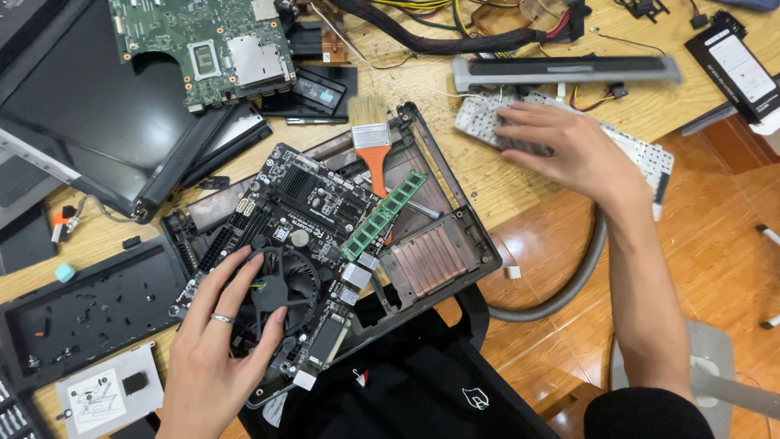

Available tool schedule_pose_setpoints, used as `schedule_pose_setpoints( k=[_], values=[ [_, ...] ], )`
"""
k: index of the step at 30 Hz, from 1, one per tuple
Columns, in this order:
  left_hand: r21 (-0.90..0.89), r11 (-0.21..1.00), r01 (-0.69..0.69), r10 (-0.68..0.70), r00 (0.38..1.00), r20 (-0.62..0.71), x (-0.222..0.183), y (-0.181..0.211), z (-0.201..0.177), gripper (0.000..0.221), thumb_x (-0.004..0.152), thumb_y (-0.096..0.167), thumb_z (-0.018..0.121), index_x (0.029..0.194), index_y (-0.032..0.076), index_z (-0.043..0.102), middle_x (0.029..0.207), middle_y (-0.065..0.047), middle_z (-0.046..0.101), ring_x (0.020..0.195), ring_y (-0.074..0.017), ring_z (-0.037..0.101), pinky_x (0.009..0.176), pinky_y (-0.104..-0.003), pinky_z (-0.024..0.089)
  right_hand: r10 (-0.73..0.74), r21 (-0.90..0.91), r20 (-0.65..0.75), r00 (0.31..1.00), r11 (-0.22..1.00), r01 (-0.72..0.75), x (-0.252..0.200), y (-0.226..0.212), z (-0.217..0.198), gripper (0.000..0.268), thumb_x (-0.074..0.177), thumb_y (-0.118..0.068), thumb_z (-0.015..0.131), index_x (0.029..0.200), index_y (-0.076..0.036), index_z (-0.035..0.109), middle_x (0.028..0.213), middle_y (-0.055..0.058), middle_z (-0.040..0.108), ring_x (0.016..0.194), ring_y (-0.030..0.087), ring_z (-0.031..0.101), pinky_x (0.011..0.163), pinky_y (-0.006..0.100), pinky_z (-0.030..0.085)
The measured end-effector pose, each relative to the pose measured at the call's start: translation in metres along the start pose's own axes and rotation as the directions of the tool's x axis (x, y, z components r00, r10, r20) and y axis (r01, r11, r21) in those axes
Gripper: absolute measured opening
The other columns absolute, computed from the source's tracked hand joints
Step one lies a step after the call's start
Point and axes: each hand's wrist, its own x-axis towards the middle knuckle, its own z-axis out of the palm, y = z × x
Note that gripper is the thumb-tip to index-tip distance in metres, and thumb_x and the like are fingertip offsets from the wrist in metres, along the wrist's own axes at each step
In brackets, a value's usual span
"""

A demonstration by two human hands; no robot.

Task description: The person removes a cooling fan from a motherboard, uses a brush and a thin tool to clean the processor surface, and inserts a memory module into a slot.

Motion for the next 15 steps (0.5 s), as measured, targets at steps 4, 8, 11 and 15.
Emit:
schedule_pose_setpoints(
  k=[4, 8, 11, 15],
  values=[
    [-0.024, 0.999, 0.026, -0.026, 1.000, 0.009, -0.001, 0.001, -0.001, 0.061, 0.079, 0.013, 0.078, 0.136, 0.005, 0.061, 0.142, -0.014, 0.058, 0.123, -0.0325, 0.063, 0.100, -0.041, 0.050, 0.022, 0.047, 0.009, 1.000, 0.999, -0.022, 0.002, -0.002, -0.002, 0.032, 0.090, -0.021, 0.076, 0.117, -0.004, 0.076, 0.133, 0.014, 0.070, 0.127, 0.034, 0.063, 0.105, 0.044, 0.051],
    [-0.025, 0.998, -0.050, 0.049, 0.998, -0.050, 0.004, 0.002, -0.001, 0.057, 0.078, 0.013, 0.079, 0.132, 0.003, 0.063, 0.140, -0.014, 0.061, 0.122, -0.0325, 0.065, 0.099, -0.041, 0.052, 0.060, 0.053, -0.034, 0.998, 0.997, -0.058, 0.018, -0.016, -0.009, 0.020, 0.097, -0.015, 0.072, 0.114, -0.004, 0.076, 0.122, 0.011, 0.074, 0.112, 0.031, 0.070, 0.094, 0.041, 0.056],
    [-0.022, 0.998, -0.061, 0.059, 0.996, -0.071, -0.001, 0.001, -0.001, 0.054, 0.077, 0.012, 0.080, 0.128, 0.003, 0.065, 0.137, -0.015, 0.063, 0.120, -0.0320, 0.066, 0.098, -0.040, 0.053, 0.066, 0.165, -0.033, 0.997, 0.985, -0.060, 0.024, -0.039, -0.005, 0.020, 0.099, -0.014, 0.071, 0.116, -0.005, 0.076, 0.116, 0.010, 0.075, 0.104, 0.028, 0.073, 0.089, 0.038, 0.058],
    [-0.059, 0.992, -0.109, 0.098, 0.980, -0.176, -0.004, -0.002, 0.003, 0.048, 0.080, 0.010, 0.081, 0.125, 0.005, 0.067, 0.129, -0.014, 0.064, 0.123, -0.0329, 0.066, 0.102, -0.039, 0.054, -0.085, 0.269, 0.040, 0.996, 0.961, 0.072, 0.035, -0.079, 0.002, 0.025, 0.094, -0.012, 0.071, 0.117, -0.005, 0.076, 0.110, 0.010, 0.076, 0.095, 0.026, 0.073, 0.081, 0.038, 0.057]
  ],
)
